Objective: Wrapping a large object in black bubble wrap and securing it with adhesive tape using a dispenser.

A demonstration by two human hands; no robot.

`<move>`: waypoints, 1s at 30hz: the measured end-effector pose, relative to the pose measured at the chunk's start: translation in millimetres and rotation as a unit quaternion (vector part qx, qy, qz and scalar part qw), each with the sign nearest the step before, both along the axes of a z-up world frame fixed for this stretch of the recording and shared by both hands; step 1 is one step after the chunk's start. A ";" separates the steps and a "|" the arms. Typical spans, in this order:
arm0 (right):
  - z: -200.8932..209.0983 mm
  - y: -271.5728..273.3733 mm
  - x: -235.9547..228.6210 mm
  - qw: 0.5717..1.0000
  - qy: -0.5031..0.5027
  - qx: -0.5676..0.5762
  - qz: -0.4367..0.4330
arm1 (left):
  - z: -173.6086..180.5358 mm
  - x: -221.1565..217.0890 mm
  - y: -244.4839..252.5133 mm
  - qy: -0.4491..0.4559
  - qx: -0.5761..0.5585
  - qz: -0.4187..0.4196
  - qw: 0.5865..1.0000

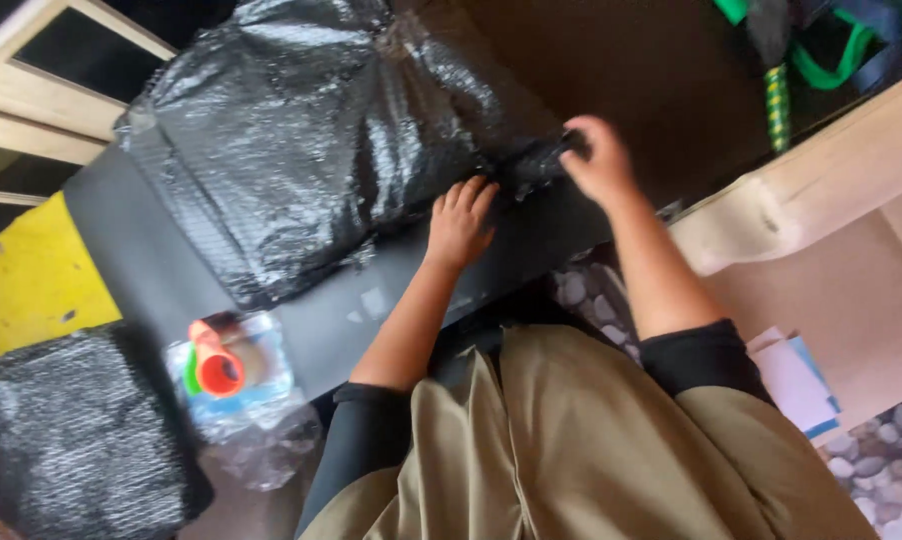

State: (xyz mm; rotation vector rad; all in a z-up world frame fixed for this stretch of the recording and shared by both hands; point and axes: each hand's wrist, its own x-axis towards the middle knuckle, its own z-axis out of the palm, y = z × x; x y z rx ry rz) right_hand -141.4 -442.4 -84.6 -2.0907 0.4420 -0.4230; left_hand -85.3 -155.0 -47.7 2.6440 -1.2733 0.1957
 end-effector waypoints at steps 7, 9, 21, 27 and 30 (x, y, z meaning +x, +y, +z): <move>-26.8 57.4 0.4 0.996 -0.009 -0.063 0.066 | -45.4 -5.3 -37.4 -0.125 0.029 0.098 0.987; -23.7 73.1 -2.4 0.989 -0.051 -0.136 0.041 | -60.1 -5.7 -37.0 -0.153 0.011 0.086 0.984; -39.2 40.4 21.2 0.998 0.024 -0.021 -0.056 | -53.4 -5.8 -28.8 -0.148 -0.040 0.063 0.986; -19.6 84.6 2.0 0.976 -0.061 -0.185 0.100 | -37.4 -25.6 -10.5 -0.203 -0.058 0.023 0.977; -6.1 99.3 -7.6 0.977 -0.061 -0.127 0.159 | -33.2 -21.8 -0.8 -0.221 -0.079 -0.012 0.972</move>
